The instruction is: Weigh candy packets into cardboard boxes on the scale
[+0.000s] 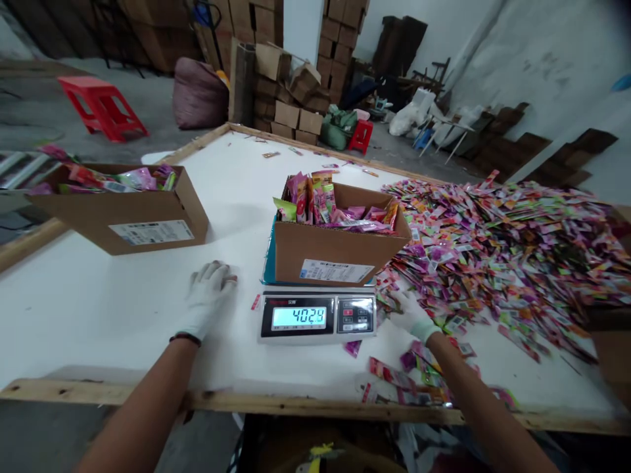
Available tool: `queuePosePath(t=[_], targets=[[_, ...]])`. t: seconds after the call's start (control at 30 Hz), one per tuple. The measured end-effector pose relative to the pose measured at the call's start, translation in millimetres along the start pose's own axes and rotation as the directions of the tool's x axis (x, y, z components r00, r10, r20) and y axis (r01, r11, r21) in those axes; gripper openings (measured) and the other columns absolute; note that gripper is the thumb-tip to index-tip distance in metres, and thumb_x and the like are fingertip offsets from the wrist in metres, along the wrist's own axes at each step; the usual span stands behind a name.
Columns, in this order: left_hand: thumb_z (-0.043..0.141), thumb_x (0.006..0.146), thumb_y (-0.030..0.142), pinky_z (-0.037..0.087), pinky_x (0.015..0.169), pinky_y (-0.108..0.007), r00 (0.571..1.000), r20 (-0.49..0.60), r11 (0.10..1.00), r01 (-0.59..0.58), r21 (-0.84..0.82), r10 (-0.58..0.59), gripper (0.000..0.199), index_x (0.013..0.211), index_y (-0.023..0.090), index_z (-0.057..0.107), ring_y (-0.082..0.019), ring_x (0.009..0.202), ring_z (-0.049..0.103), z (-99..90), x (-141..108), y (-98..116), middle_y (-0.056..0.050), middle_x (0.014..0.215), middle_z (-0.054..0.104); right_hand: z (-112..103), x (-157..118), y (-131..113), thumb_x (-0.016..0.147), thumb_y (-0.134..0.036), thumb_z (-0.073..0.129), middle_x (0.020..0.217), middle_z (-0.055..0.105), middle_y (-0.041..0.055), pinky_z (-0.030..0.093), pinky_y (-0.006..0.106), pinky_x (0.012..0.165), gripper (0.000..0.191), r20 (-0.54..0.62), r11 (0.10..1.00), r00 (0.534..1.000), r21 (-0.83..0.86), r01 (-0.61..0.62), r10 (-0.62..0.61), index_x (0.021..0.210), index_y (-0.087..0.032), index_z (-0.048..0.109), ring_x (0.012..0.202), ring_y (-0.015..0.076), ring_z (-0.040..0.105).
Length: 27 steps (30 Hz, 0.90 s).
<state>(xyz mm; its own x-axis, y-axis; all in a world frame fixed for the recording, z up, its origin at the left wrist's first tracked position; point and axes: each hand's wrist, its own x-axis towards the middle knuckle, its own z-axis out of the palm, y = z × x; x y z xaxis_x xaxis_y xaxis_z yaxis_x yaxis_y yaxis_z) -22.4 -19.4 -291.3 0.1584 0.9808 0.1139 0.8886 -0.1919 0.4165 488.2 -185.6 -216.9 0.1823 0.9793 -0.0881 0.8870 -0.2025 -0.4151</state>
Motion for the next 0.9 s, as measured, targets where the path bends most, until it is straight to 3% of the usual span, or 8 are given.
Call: queuePosePath(t=[0.1,0.33,0.43,0.53,0.6,0.7,0.8,0.9], targets=[[0.045,0.109,0.035,0.033,0.136,-0.058,1.000,0.004,1.000,0.006,-0.024,-0.006,0.044,0.133,0.006,0.066,-0.041,0.163,0.045,-0.3,1.0,0.6,-0.026,0.160,0.061,13.8,-9.7,18.6,0.111,-0.048,0.073,0.131,0.075,0.0084,0.066,0.041,0.098,0.032,0.016,0.999,0.999,-0.023,-0.041,0.041,0.127,-0.020,0.075,0.111,0.0218,0.074],[0.049,0.105,0.036,0.027,0.140,-0.056,0.998,-0.010,0.985,0.052,-0.167,-0.054,0.037,0.123,0.010,0.068,-0.039,0.163,0.044,-3.6,-0.3,5.7,-0.023,0.158,0.064,-0.9,-5.0,52.6,0.081,-0.024,0.068,0.079,0.062,0.0031,0.056,0.033,0.084,0.012,0.024,0.993,0.994,-0.046,-0.104,0.105,0.072,-0.022,0.060,0.083,0.0214,0.064],[0.046,0.106,0.044,0.031,0.140,-0.060,0.991,-0.027,0.947,0.118,-0.298,-0.132,0.049,0.131,0.007,0.067,-0.041,0.161,0.049,-8.8,-3.7,14.5,-0.027,0.159,0.062,-22.6,-4.9,49.4,0.076,-0.028,0.072,0.084,0.071,0.0049,0.059,0.035,0.083,0.013,0.048,0.995,0.994,-0.022,-0.100,0.100,0.087,-0.021,0.072,0.081,0.0226,0.067],[0.024,0.112,0.062,0.045,0.137,-0.056,0.982,-0.074,0.875,0.117,-0.469,-0.171,0.078,0.159,0.007,0.052,-0.036,0.157,0.057,-26.2,0.1,40.2,-0.025,0.168,0.057,-57.4,-5.9,25.5,0.088,-0.040,0.075,0.130,0.079,0.0165,0.066,0.042,0.098,0.055,-0.129,0.986,0.992,0.161,0.029,-0.008,0.139,-0.019,0.073,0.112,0.0300,0.078],[0.017,0.110,0.074,0.044,0.141,-0.048,0.990,-0.130,0.795,-0.034,-0.606,-0.057,0.088,0.171,0.016,0.043,-0.030,0.165,0.051,-50.9,9.8,70.5,-0.015,0.179,0.048,-85.3,-4.6,-4.2,0.101,-0.050,0.072,0.158,0.069,0.0175,0.063,0.048,0.115,0.070,-0.315,0.930,0.934,0.261,0.258,-0.170,0.165,-0.025,0.057,0.140,0.0324,0.072],[0.025,0.105,0.089,0.028,0.150,-0.047,0.946,-0.205,0.650,-0.322,-0.688,0.252,0.100,0.178,0.022,0.038,-0.030,0.176,0.032,-109.5,28.5,130.5,-0.006,0.186,0.038,-125.6,3.0,-61.2,0.105,-0.051,0.075,0.179,0.052,0.0133,0.045,0.057,0.137,0.080,-0.432,0.799,0.755,0.117,0.590,-0.494,0.177,-0.034,0.043,0.167,0.0327,0.051],[0.041,0.102,0.090,0.022,0.151,-0.057,0.844,-0.139,0.724,-0.520,-0.454,0.519,0.097,0.170,0.022,0.055,-0.038,0.173,0.037,-172.4,39.2,187.6,-0.010,0.178,0.051,-152.6,14.3,-115.9,0.105,-0.050,0.076,0.165,0.066,0.0180,0.035,0.068,0.140,0.069,-0.266,0.637,0.596,-0.100,0.765,-0.758,0.167,-0.026,0.058,0.162,0.0379,0.056],[0.069,0.087,0.086,0.030,0.146,-0.064,0.700,0.079,0.701,-0.691,-0.174,0.710,0.075,0.135,0.028,0.080,-0.043,0.159,0.054,-200.6,40.7,224.1,-0.009,0.150,0.072,-162.9,24.5,-156.0,0.104,-0.045,0.074,0.126,0.085,0.0140,0.032,0.070,0.138,0.040,-0.003,0.563,0.576,-0.212,0.798,-0.817,0.136,-0.022,0.079,0.128,0.0359,0.078]])
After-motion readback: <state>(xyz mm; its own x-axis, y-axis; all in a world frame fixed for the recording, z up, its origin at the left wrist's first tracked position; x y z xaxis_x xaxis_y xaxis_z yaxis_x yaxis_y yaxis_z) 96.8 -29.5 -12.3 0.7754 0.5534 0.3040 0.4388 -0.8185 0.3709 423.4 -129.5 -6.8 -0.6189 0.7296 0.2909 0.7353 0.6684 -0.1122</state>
